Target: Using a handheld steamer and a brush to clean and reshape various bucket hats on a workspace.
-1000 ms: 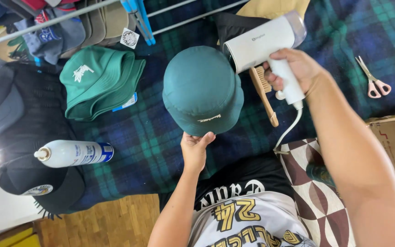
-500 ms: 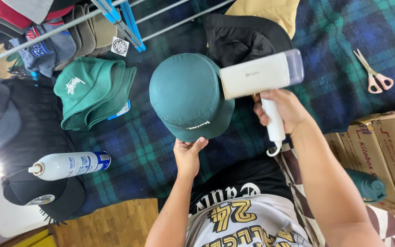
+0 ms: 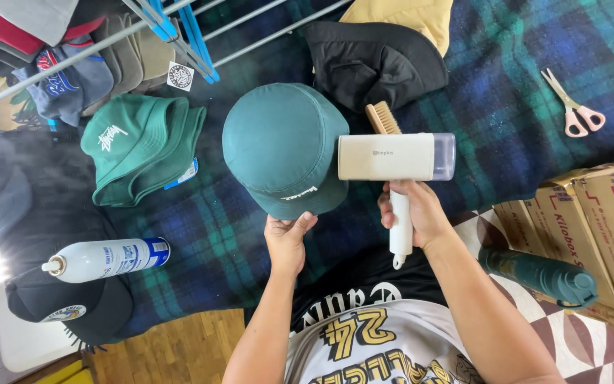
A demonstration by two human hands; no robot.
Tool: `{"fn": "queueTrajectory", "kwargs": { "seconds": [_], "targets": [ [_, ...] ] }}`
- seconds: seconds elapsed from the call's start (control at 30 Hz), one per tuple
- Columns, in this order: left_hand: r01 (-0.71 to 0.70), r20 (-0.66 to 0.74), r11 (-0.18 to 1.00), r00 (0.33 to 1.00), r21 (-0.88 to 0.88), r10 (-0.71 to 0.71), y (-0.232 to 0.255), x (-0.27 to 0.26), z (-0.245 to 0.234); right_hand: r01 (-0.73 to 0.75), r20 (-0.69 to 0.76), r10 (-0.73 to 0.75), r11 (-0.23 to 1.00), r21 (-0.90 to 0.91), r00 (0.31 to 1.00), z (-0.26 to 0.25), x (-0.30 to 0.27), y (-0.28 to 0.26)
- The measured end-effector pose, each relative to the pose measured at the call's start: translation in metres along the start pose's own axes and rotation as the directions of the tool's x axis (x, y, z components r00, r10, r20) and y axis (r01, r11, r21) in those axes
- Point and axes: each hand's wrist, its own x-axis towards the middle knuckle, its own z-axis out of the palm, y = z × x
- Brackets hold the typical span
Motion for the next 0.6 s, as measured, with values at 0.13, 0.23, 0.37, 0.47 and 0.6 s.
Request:
{"fn": "queueTrajectory", "kwargs": {
  "seconds": [0.13, 0.23, 0.37, 0.47, 0.6],
  "targets": [
    [-0.004, 0.009, 1.0, 1.0, -0.002, 0.004, -0.004, 0.002, -0.003, 0.04, -0.021, -0.04, 0.999, 0.019, 0.999, 0.017, -0.01, -0.016],
    [-0.029, 0.02, 0.999, 0.999, -0.015, 0.029, -0.002, 0.0, -0.001, 0.097, -0.012, -0.097, 0.994, -0.052, 0.995, 0.03, -0.013, -0.025],
    [-0.029, 0.019, 0.999, 0.999, -0.042, 0.03, 0.003, -0.002, 0.002, 0.102, -0.032, -0.106, 0.991, -0.091, 0.994, 0.028, -0.007, -0.018],
    [-0.026, 0.024, 0.999, 0.999, -0.042, 0.027, 0.001, 0.0, 0.001, 0.07, -0.054, -0.075, 0.993, -0.092, 0.996, 0.019, -0.002, -0.01],
    [-0.017, 0.017, 0.999, 1.0, -0.048, 0.018, 0.0, 0.0, 0.0, 0.041, -0.058, -0.047, 0.994, -0.1, 0.997, 0.021, -0.009, -0.013]
  ]
}}
